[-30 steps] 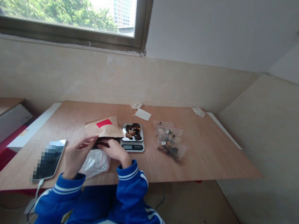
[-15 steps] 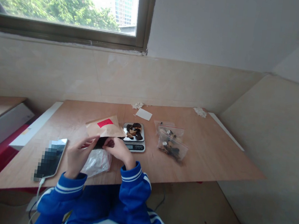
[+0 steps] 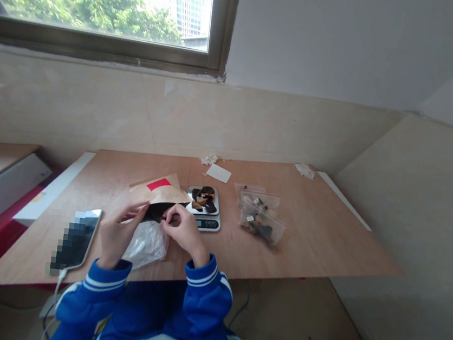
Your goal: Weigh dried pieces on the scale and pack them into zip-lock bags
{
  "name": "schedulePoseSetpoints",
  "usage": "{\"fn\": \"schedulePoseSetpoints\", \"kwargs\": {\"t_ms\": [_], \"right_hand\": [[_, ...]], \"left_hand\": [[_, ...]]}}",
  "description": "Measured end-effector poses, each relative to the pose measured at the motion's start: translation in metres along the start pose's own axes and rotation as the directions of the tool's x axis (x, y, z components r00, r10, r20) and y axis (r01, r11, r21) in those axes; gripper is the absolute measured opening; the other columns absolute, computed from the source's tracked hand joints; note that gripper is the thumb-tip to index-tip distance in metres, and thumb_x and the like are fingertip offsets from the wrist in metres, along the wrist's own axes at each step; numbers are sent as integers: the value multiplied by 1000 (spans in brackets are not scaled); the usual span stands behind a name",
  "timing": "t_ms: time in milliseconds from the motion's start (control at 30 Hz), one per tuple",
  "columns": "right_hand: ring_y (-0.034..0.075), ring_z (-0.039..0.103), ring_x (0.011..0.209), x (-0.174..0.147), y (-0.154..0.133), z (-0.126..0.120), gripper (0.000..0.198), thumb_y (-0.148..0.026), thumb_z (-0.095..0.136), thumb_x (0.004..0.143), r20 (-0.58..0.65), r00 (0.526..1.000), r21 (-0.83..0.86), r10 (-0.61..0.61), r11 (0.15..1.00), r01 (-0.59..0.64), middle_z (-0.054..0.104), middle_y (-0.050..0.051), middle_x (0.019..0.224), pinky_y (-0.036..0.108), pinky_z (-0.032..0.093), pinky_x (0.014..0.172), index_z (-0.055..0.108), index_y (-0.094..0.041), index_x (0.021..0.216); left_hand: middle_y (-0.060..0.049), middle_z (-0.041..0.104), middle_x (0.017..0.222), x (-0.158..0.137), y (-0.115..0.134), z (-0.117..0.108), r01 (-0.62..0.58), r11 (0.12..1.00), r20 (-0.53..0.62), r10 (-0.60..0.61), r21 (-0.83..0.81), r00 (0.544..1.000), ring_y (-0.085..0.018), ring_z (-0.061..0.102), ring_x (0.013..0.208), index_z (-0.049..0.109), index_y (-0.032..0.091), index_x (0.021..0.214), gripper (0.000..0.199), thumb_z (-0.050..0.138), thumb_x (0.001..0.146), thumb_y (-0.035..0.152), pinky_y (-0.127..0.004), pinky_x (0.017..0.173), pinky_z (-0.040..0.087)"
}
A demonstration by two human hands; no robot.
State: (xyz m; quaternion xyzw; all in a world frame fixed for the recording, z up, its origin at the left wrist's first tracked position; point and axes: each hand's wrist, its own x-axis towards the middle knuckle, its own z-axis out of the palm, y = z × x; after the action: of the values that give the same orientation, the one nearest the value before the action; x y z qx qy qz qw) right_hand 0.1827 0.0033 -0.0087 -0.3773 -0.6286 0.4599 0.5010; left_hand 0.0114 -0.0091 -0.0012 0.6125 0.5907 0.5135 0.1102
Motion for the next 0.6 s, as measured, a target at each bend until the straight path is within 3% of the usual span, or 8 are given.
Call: {"fn": "schedulePoseSetpoints", "kwargs": {"t_ms": [200, 367, 467, 600], "right_hand": [[19, 61, 97, -9, 3, -20, 24, -22, 64, 78, -221, 968, 29, -116, 992, 125, 62, 4, 88, 37, 46, 94, 41, -23, 69], [19, 62, 93, -14, 29, -49, 21, -25, 64, 78, -417, 901, -68, -121, 992, 102, 61, 4, 85, 36, 49, 89, 44, -22, 71], [20, 62, 89, -15, 53, -59, 17, -24, 61, 79, -444, 887, -188, -124, 981, 43, 60, 4, 82, 34, 50, 83, 46, -22, 71], [20, 60, 82, -11, 79, -55, 8, -15, 52, 79, -356, 915, -427, -187, 904, 19, 59, 3, 80, 33, 49, 78, 52, -21, 73]], "left_hand": [[-1, 72, 89, 10, 2, 1, -20, 1000, -60, 21, 17, 998, -14, 66, 73, 72, 24, 97, 23, 61, 84, 41, -25, 69, 51], [-2, 71, 88, 22, 6, 8, 16, 1000, -139, -16, 1, 990, -14, 64, 72, 71, 22, 96, 24, 61, 84, 40, -26, 70, 52], [-3, 70, 88, 34, 10, 12, 34, 998, -176, -44, -56, 983, -14, 64, 73, 70, 21, 95, 24, 62, 83, 39, -26, 70, 52], [-2, 68, 83, 54, 15, 13, 46, 989, -221, -76, -138, 972, -13, 62, 71, 70, 19, 92, 22, 62, 82, 36, -25, 67, 52]]}}
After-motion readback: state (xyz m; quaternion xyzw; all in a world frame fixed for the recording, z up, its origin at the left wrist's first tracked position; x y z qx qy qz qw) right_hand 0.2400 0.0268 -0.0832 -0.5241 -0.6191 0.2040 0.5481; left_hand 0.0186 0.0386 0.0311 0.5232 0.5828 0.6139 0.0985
